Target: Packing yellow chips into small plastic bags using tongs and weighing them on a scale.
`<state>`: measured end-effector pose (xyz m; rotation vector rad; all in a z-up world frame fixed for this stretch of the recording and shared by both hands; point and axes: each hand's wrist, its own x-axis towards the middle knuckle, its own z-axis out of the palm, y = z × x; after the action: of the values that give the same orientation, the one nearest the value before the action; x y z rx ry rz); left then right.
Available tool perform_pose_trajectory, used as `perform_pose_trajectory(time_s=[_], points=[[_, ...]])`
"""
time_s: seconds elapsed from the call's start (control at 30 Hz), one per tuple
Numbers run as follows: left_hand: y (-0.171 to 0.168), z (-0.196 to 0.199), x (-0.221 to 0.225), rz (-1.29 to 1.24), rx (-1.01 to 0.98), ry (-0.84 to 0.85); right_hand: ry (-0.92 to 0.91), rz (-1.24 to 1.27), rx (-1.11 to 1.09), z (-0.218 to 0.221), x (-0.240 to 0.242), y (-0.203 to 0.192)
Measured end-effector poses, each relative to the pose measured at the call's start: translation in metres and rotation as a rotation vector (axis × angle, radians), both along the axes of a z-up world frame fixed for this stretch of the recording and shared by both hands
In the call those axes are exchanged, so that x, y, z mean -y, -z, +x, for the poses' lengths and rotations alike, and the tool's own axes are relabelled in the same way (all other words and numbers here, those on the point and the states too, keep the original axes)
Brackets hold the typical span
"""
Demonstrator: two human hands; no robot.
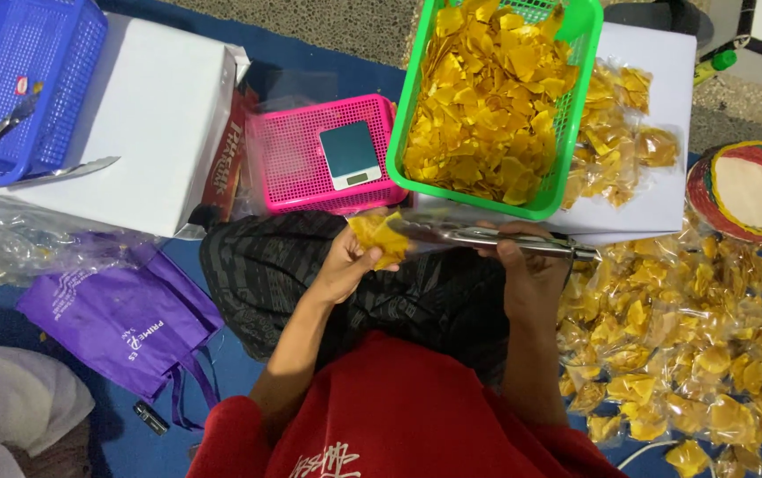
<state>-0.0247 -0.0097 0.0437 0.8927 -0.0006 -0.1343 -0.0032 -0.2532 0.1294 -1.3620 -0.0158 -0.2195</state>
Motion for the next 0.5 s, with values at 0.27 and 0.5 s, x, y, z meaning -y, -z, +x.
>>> perform_pose_trajectory(time_s=[0.27, 0.5], points=[[-0.003, 0.002, -0.009, 0.04, -0.073, 0.092, 0.02, 0.106, -0.026, 0.003, -0.004, 0.017], [0.016, 0.003, -0.017, 0.028, -0.116, -0.05, -0.027, 0.055, -0.059, 0.005, 0.02, 0.034]])
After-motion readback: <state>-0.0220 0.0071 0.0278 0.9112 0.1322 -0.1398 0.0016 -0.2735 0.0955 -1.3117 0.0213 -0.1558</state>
